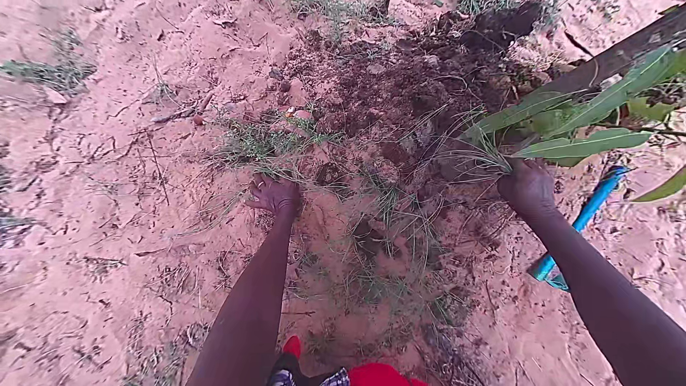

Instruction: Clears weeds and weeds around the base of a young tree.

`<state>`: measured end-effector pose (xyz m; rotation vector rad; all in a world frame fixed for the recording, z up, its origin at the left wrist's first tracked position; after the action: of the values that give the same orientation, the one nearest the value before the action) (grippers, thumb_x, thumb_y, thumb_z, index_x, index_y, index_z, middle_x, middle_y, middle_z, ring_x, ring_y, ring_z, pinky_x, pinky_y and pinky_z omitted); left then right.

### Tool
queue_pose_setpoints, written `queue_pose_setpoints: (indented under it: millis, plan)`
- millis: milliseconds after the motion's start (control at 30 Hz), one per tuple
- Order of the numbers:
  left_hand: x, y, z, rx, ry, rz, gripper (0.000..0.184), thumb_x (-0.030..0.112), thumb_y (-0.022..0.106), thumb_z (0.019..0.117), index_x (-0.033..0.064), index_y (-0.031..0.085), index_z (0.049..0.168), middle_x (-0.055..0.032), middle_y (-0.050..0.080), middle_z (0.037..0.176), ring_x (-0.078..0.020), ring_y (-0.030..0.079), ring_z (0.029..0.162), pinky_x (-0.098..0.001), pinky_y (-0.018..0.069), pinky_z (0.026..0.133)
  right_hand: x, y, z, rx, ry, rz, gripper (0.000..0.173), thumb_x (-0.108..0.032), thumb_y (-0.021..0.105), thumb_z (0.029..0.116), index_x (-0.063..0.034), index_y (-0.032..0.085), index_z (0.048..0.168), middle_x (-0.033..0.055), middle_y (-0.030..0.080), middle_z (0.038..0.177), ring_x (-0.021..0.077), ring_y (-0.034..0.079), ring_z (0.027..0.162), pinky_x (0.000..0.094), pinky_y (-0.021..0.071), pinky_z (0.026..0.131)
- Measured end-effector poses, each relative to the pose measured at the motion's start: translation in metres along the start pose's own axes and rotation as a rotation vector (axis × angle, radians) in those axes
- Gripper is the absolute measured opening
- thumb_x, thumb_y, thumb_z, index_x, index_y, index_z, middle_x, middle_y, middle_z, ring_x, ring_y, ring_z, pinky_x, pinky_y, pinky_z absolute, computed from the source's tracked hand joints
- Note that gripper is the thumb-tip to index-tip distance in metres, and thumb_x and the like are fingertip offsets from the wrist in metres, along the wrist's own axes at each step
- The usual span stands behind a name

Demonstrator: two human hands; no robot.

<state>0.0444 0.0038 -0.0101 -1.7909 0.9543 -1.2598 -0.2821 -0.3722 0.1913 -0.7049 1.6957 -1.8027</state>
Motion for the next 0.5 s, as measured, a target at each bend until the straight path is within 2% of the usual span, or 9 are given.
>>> queue_pose_setpoints:
  millis: [33,133,167,267,333,400,433,500]
  plan:
    - [0.0,0.0,-0.001,0.0,0.0,0.005,0.068,0.052,0.035,0.1035,0.0126,0.036,0.159,-0.0075,0.026,0.169,-0.0327,0.016,0.157,-0.0711,0.0008,0.119,0.001,-0.001,0.013,-0.032,0.042,-0.015,0.026,0.001,0.06,0.0956,0.0106,0.065,0.12,0.0392,0.065,0.113,0.061,0.06,0.113,0.0743,0.0459,0.09]
    - [0.0,0.002,0.001,0.013,-0.002,0.003,0.071,0.056,0.033,0.103,0.0131,0.034,0.16,-0.0079,0.027,0.168,-0.0323,0.017,0.157,-0.0717,0.0002,0.118,-0.014,-0.007,0.061,-0.063,0.089,-0.044,0.038,-0.001,0.054,0.0995,0.0021,0.057,0.138,0.0439,0.062,0.114,0.066,0.06,0.109,0.0777,0.0456,0.084]
    - [-0.001,0.003,0.001,0.027,-0.007,-0.009,0.071,0.056,0.033,0.1026,0.0134,0.036,0.159,-0.0074,0.029,0.168,-0.0315,0.018,0.157,-0.0714,0.0003,0.118,-0.019,-0.006,0.078,-0.07,0.105,-0.05,0.039,-0.001,0.056,0.099,0.003,0.056,0.138,0.0431,0.06,0.121,0.0644,0.058,0.114,0.0779,0.0445,0.089]
    - [0.0,0.002,0.001,0.026,-0.018,-0.015,0.066,0.052,0.034,0.104,0.0145,0.038,0.158,-0.0067,0.029,0.168,-0.0305,0.019,0.157,-0.0707,0.0007,0.119,-0.028,0.013,0.123,-0.196,0.067,-0.141,0.038,-0.004,0.066,0.0951,0.0146,0.057,0.127,0.0422,0.057,0.128,0.0606,0.051,0.127,0.0757,0.0403,0.1]
    - [0.001,0.0,0.0,0.011,-0.024,0.002,0.066,0.052,0.035,0.104,0.0144,0.038,0.158,-0.0065,0.028,0.168,-0.0302,0.018,0.157,-0.0702,0.001,0.119,-0.036,0.022,0.138,-0.256,0.023,-0.172,0.03,-0.005,0.063,0.0978,0.0144,0.061,0.12,0.0406,0.06,0.124,0.0588,0.055,0.123,0.0734,0.0429,0.098]
    - [0.002,-0.001,0.0,0.011,-0.025,0.004,0.068,0.053,0.034,0.104,0.0136,0.038,0.158,-0.0067,0.028,0.168,-0.0304,0.018,0.157,-0.0696,0.0005,0.119,-0.041,0.021,0.145,-0.243,0.065,-0.129,0.029,-0.008,0.059,0.1011,0.0129,0.06,0.121,0.0408,0.059,0.124,0.0591,0.057,0.12,0.0741,0.0456,0.092]
    - [0.001,0.0,0.0,0.014,-0.027,0.003,0.067,0.053,0.033,0.1043,0.013,0.038,0.158,-0.007,0.028,0.168,-0.0307,0.018,0.157,-0.0696,0.0005,0.119,-0.041,0.019,0.147,-0.203,0.075,-0.067,0.031,-0.008,0.057,0.1019,0.0147,0.058,0.123,0.0429,0.057,0.126,0.0609,0.055,0.121,0.0751,0.0442,0.093]
    - [0.0,0.001,0.0,0.009,-0.03,0.015,0.067,0.053,0.034,0.1046,0.0128,0.038,0.158,-0.0074,0.028,0.168,-0.0309,0.018,0.157,-0.0703,0.0007,0.119,-0.032,0.017,0.149,-0.102,0.156,0.112,0.042,-0.01,0.047,0.1059,0.0204,0.047,0.134,0.0468,0.048,0.137,0.0611,0.047,0.132,0.0725,0.0382,0.105]
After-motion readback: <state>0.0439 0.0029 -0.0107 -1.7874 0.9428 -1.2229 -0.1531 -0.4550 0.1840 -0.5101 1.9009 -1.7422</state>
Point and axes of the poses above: each hand's wrist, its own z-axis towards the middle knuckle, its own y-axis out of the palm, x = y × z, the point moved 5 cm from there along z, towards the middle knuckle
